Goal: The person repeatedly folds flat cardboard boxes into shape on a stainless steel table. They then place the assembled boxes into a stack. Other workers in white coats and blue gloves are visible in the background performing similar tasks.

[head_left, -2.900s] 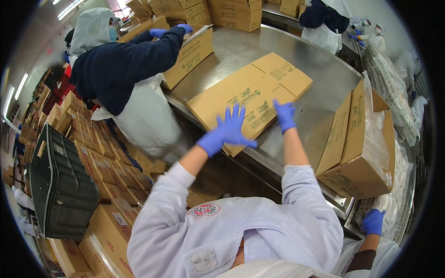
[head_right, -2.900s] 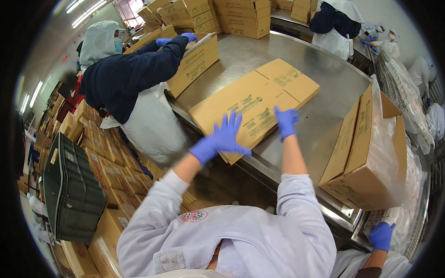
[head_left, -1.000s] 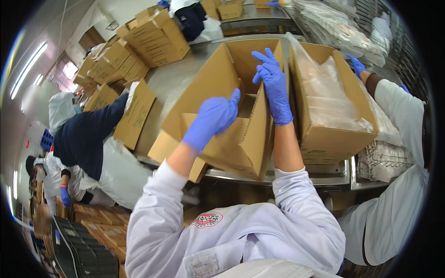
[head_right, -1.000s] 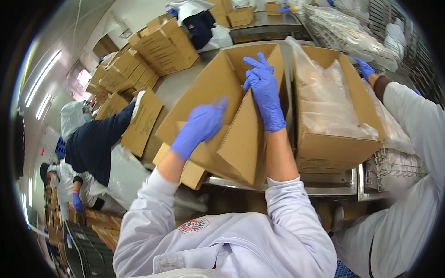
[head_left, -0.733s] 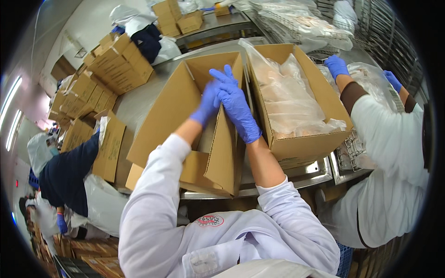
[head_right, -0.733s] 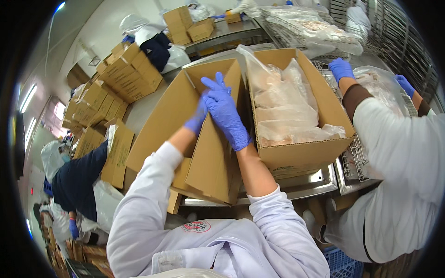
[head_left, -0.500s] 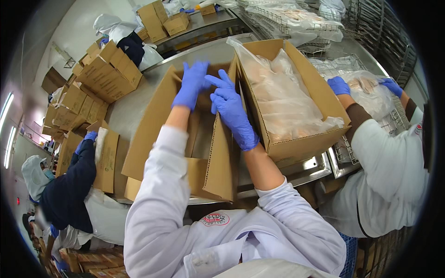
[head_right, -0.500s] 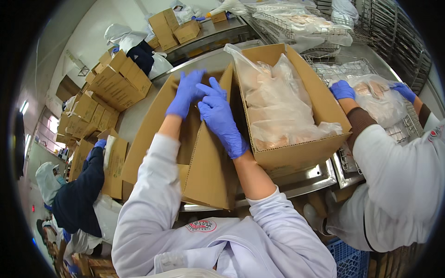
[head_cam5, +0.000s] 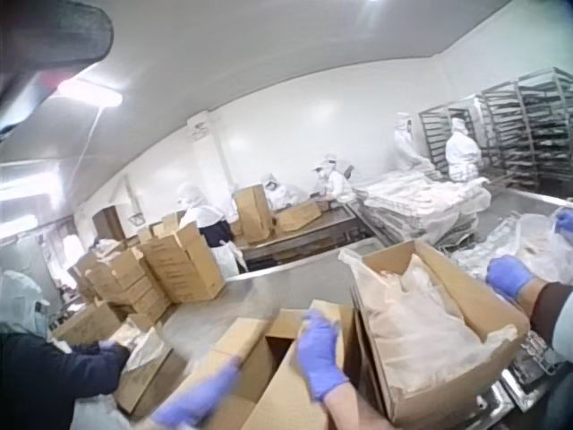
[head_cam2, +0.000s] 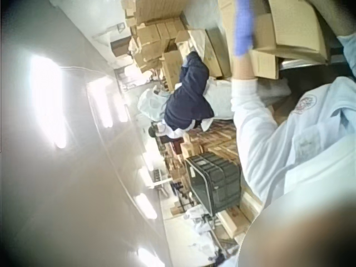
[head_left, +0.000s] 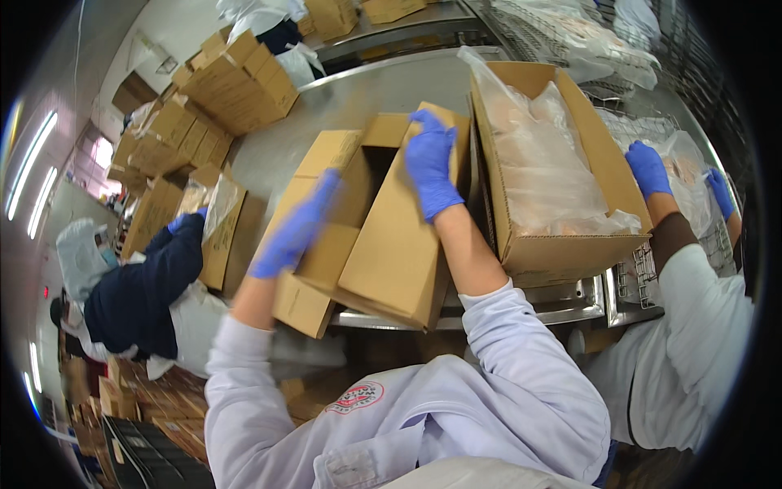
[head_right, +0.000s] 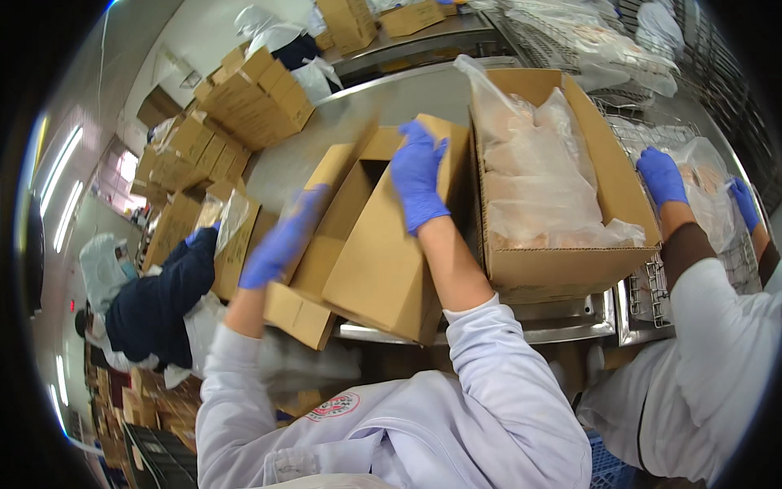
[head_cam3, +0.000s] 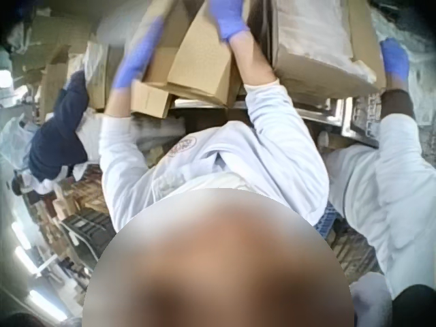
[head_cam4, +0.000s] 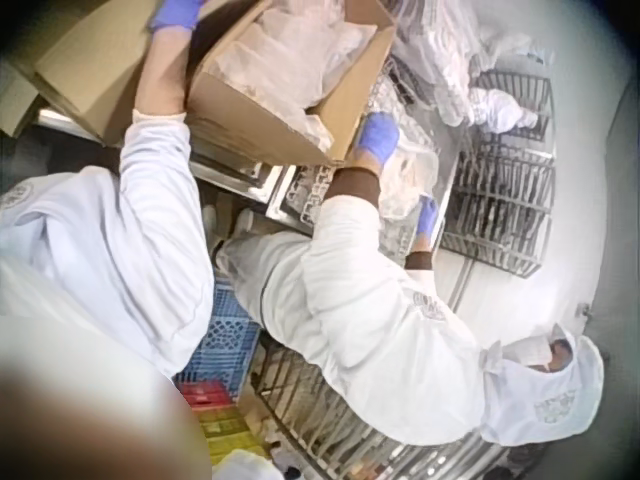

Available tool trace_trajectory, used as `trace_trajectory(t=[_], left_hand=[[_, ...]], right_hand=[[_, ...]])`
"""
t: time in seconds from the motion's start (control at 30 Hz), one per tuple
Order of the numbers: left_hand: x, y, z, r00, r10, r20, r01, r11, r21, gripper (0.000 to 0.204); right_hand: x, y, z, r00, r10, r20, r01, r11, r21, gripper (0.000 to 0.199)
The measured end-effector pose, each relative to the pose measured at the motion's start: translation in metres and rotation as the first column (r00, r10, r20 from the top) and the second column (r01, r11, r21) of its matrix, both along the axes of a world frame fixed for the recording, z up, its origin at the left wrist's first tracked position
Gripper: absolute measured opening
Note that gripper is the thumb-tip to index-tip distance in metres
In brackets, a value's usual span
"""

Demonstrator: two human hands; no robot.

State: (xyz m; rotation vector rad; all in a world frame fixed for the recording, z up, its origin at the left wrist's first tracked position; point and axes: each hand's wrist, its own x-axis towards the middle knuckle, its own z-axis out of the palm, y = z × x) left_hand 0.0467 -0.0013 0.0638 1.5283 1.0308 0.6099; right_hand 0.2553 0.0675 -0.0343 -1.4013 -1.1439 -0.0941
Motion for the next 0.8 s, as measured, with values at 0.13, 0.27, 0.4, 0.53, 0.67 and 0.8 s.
trace_trajectory(t=[0.13,0.27,0.4,0.53,0.67,0.8], left_hand=[[0.009,-0.058,-0.058,0.587,0.28,-0.759,0.304,0.793,0.528,0.109],[-0.04,-0.082,-0.053,0.682,0.317,-0.659,0.222,0.769,0.599,0.106],[-0.117,-0.086,-0.073,0.999,0.054,-0.01,-0.032,0.726,0.687,0.103],[-0.071,-0.121,-0.051,0.537,-0.05,0.842,-0.124,0.983,0.137,0.104],[0.048,-0.164,-0.045,0.357,-0.333,0.873,0.334,0.918,0.214,0.091],[0.116,-0.17,-0.07,0.344,-0.728,0.594,0.616,0.652,0.442,0.08]], right_hand=[[-0.006,-0.065,-0.007,0.929,0.132,-0.347,0.028,0.907,0.42,0.034],[-0.06,-0.147,-0.136,0.536,0.208,-0.818,-0.408,0.912,-0.036,0.062],[-0.074,-0.2,-0.054,0.16,0.605,-0.78,-0.695,0.63,0.346,0.07],[-0.06,-0.267,0.131,0.763,0.572,-0.302,-0.544,0.82,0.179,0.074],[-0.097,-0.394,0.219,0.784,0.578,-0.225,-0.503,0.805,0.316,0.065],[-0.096,-0.398,0.233,0.95,0.287,-0.122,-0.278,0.957,0.083,0.066]])
